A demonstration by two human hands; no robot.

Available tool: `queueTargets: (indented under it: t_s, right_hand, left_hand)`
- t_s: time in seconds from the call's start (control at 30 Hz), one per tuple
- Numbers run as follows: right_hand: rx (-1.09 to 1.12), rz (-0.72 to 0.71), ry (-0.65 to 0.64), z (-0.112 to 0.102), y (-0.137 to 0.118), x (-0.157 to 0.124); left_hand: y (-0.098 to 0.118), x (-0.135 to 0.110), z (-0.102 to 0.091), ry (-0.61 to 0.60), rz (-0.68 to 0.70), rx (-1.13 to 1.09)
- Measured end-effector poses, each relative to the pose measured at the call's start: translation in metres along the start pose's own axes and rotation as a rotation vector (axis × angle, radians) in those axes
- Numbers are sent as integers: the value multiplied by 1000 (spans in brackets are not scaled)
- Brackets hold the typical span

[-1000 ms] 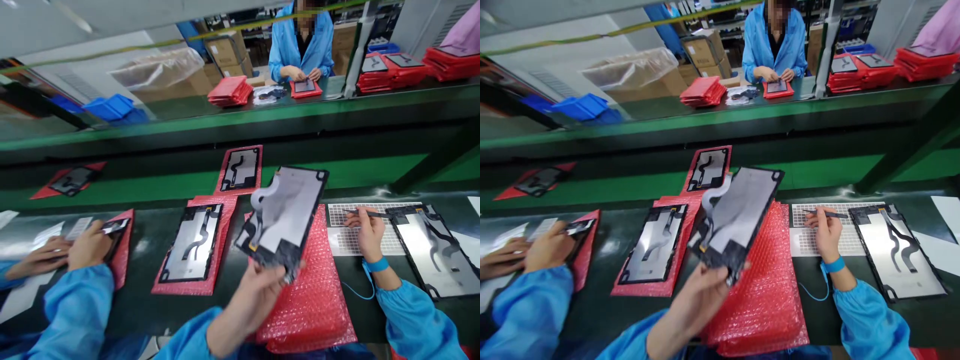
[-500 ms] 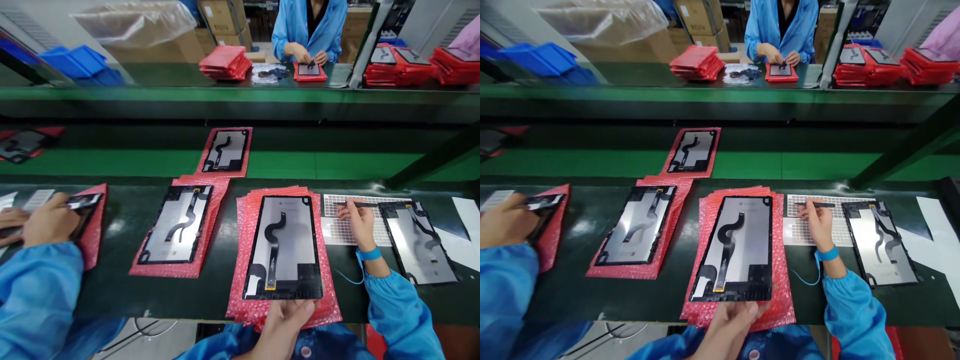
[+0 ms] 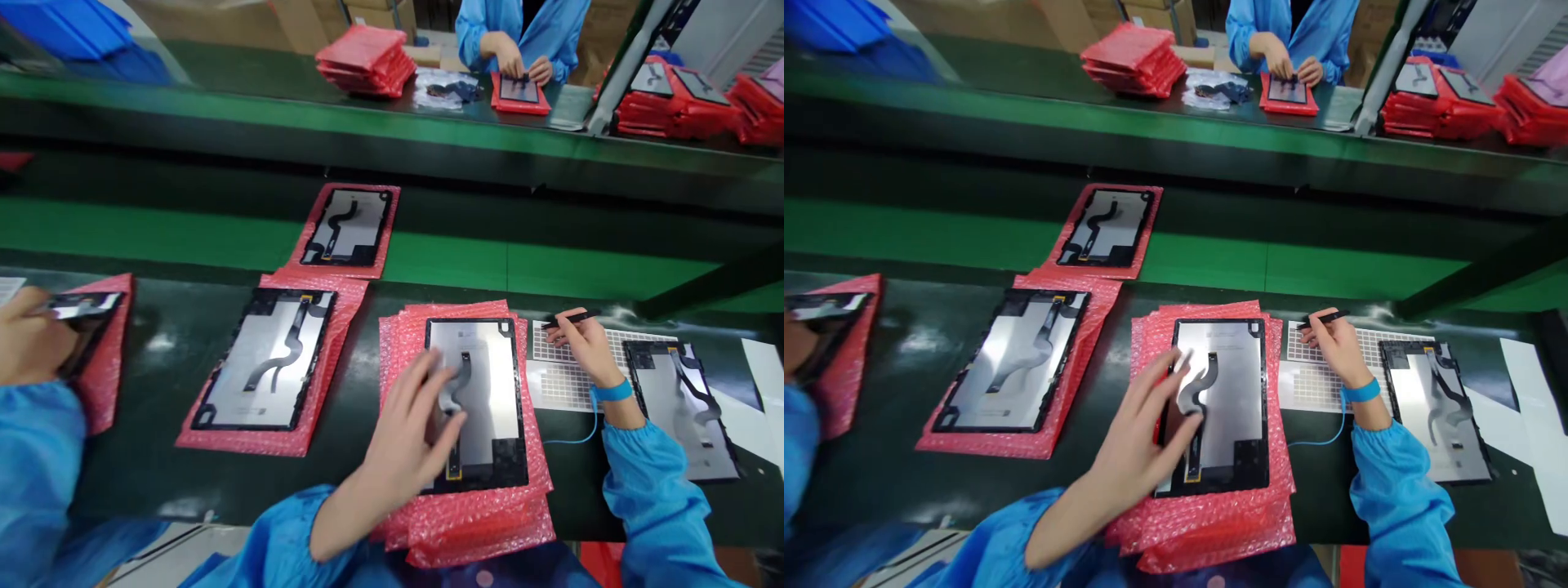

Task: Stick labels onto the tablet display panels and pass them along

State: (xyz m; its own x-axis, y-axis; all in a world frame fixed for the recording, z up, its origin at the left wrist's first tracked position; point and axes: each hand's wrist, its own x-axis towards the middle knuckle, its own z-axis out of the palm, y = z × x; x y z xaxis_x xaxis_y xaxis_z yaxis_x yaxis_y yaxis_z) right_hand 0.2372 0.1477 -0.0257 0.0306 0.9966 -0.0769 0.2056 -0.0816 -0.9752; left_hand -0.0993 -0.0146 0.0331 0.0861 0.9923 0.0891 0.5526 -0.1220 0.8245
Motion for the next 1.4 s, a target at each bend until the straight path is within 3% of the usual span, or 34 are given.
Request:
queueTargets:
  t_s: [0.1,0.2,0.47,0.77,0.93,1.1,1.23,1.4]
  right_hand:
    - [-7,18,-12,-1,1,0]
    - [-11,31,-35,-2,0,0]
    - [-6,83,-72,-4,-3,3]
    - [30,101,-109,-8,0,6]
    - [77,93,-94,-8,-2,5]
    - [150,56,-86,-7,-8,2]
    - [190,-14,-61,-2,-16,-9]
    - [294,-2,-110,11,-24,-41]
  left_hand:
    - [-34,17,9,50,59,220]
    - [-51,20,11,22,102,262]
    - [-52,27,-1,-54,107,252]
    - [-49,32,-2,-43,142,317]
    - [-35,36,-5,-1,178,374]
    - [6,42,-6,21,400,349]
    - [33,48,6,-169,547,314]
    - [39,53,32,-368,554,506]
